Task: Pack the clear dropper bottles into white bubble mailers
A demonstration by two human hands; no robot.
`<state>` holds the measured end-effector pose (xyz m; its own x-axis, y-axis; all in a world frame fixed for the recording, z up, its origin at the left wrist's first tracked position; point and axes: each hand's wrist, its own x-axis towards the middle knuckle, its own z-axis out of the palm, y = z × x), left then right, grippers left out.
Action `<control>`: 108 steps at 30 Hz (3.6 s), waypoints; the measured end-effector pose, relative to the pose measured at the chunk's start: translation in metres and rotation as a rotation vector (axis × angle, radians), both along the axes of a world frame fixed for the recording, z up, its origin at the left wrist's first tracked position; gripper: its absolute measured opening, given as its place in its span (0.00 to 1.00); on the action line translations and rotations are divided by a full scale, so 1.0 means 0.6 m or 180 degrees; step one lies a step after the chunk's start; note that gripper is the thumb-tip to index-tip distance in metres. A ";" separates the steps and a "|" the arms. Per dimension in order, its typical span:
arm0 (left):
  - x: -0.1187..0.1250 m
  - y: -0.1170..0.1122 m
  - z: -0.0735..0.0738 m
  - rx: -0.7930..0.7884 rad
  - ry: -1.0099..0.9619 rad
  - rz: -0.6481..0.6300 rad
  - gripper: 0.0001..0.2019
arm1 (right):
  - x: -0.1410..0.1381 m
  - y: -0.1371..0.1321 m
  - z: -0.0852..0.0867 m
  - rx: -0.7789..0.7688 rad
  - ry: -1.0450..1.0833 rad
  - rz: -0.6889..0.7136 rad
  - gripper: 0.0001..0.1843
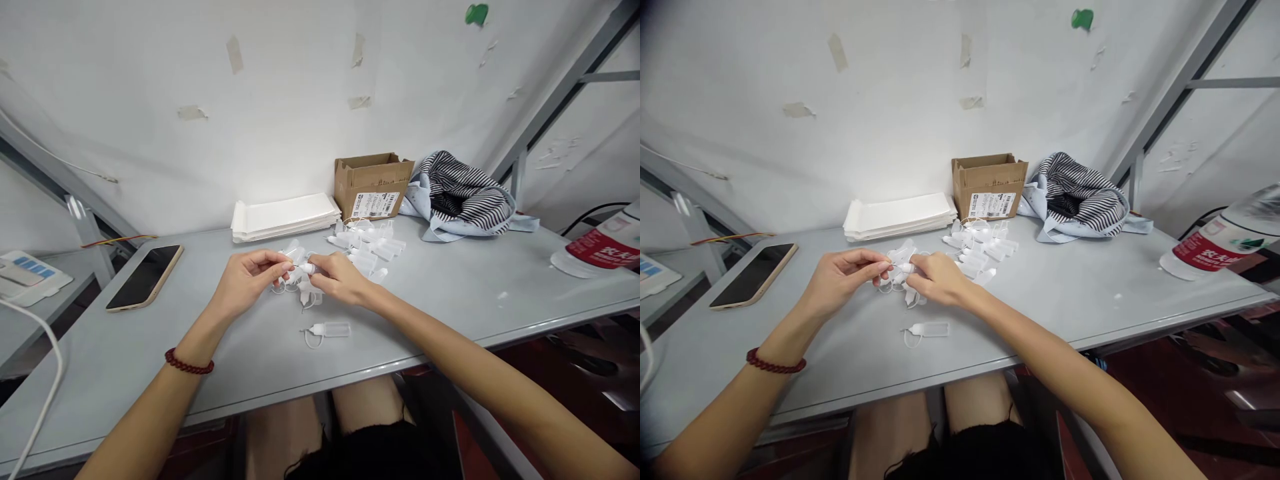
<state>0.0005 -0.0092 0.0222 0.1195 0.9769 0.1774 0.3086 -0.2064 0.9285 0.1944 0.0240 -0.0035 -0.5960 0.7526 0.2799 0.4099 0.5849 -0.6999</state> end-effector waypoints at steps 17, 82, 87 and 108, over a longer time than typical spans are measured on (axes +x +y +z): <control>0.008 0.000 -0.012 0.0200 0.0118 0.0102 0.08 | -0.006 -0.009 -0.003 0.0397 -0.0549 -0.0399 0.09; 0.001 0.019 -0.023 -0.0065 0.0270 0.0182 0.11 | 0.042 0.035 0.016 0.0483 -0.0496 -0.0336 0.17; -0.011 0.028 -0.031 -0.0085 0.0592 0.0403 0.11 | 0.086 0.058 0.031 -0.0042 -0.1040 -0.0401 0.13; -0.027 0.036 -0.034 0.0136 0.1253 0.1120 0.14 | 0.106 0.059 0.018 -0.0068 -0.2146 -0.0722 0.07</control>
